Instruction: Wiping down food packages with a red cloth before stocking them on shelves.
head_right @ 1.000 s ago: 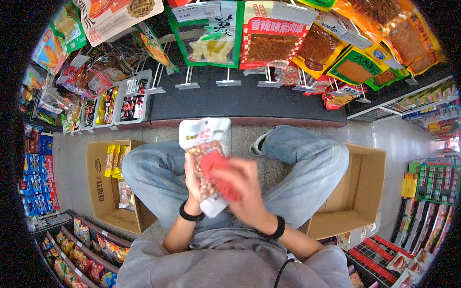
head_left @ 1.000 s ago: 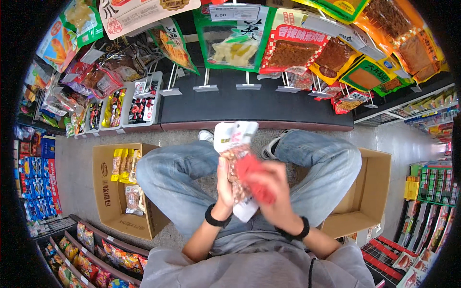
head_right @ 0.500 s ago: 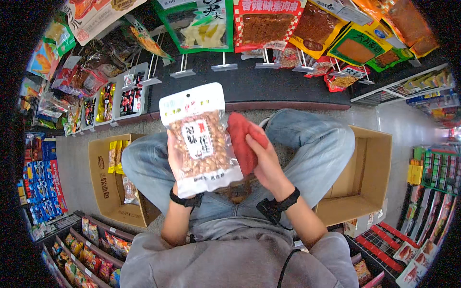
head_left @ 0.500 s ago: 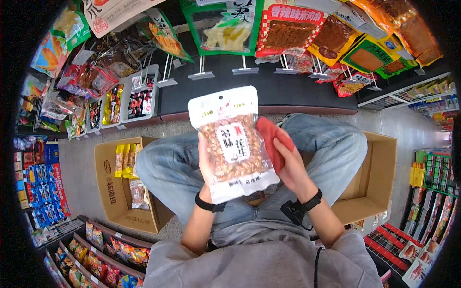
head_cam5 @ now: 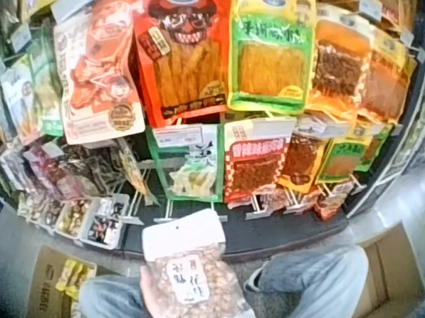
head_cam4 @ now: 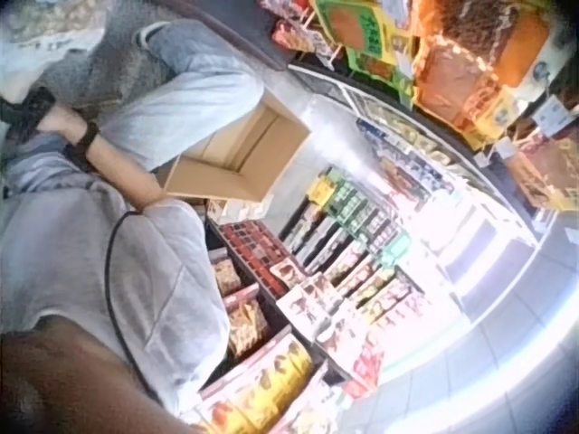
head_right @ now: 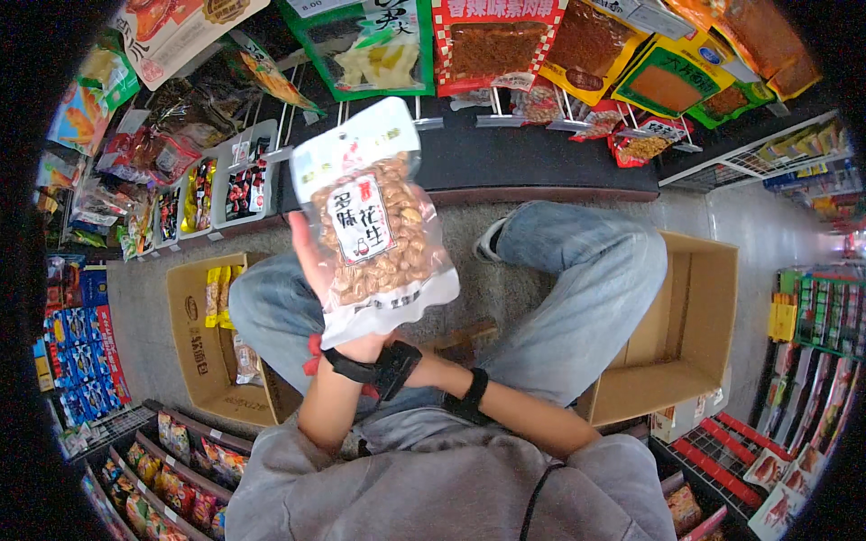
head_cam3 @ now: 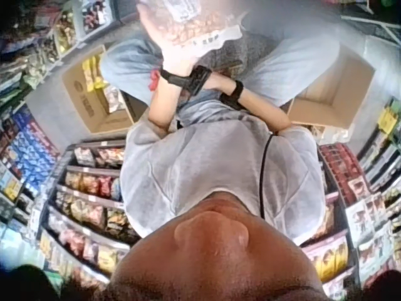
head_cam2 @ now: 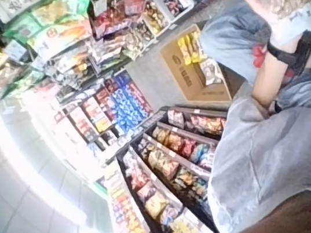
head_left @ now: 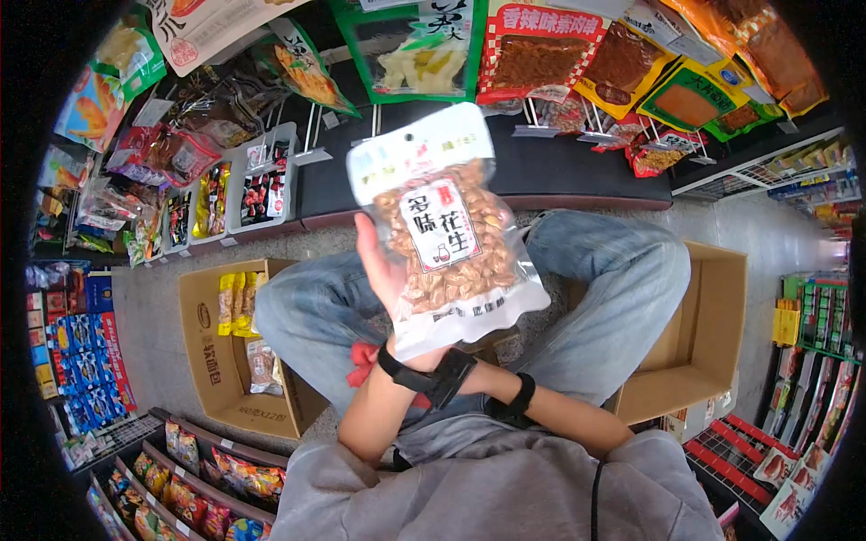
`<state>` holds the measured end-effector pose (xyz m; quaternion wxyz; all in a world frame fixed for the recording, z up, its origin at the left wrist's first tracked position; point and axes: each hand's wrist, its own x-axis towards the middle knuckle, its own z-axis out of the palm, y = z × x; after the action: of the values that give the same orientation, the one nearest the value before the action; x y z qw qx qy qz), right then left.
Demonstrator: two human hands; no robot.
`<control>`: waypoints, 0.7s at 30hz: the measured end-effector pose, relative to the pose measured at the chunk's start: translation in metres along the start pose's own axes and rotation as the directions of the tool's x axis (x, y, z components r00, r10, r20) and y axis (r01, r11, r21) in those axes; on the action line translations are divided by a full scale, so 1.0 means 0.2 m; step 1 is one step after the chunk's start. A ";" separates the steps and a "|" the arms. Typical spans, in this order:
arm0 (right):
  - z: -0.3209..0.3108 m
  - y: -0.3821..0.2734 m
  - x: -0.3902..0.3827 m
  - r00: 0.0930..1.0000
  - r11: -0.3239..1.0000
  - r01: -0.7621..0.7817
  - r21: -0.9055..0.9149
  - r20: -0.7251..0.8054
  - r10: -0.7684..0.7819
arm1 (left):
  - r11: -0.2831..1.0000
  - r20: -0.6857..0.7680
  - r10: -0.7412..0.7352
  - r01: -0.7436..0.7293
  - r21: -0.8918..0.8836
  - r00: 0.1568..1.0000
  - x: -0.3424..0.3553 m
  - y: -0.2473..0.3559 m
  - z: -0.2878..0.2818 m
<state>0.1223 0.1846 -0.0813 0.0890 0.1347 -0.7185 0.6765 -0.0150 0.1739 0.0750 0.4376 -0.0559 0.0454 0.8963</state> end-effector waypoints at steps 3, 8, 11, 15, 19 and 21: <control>-0.12 -0.35 0.20 0.881 0.857 -0.471 0.211 0.163 0.444 | 0.818 0.004 0.375 -0.333 0.469 0.927 -0.04 0.07 -0.04; -0.16 -0.45 0.19 0.878 0.877 -0.477 0.048 0.069 0.474 | 0.157 0.355 0.441 -0.460 0.874 0.825 -0.03 0.07 -0.17; -0.17 -0.34 0.16 0.959 0.967 -0.247 -0.059 -0.157 0.235 | -0.125 0.468 0.421 -0.461 0.879 0.777 -0.07 0.09 -0.31; -0.43 -0.46 0.12 0.758 0.838 -0.544 -0.030 -0.446 0.476 | 0.757 0.004 0.322 -0.260 0.600 0.947 -0.27 0.09 -0.26; -0.53 -0.69 0.22 0.642 0.975 -0.221 0.016 -0.751 0.158 | 0.554 0.106 0.449 -0.369 0.747 0.887 -0.31 0.05 -0.35; -0.44 -0.73 0.27 0.688 0.990 -0.119 0.077 -0.713 0.138 | 0.316 0.168 0.338 -0.280 0.906 0.926 -0.25 -0.01 -0.39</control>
<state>0.1115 0.2619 0.0797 0.3124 -0.1886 -0.6265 0.6888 0.0222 0.1254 0.0048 0.2134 0.1817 0.5545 0.7836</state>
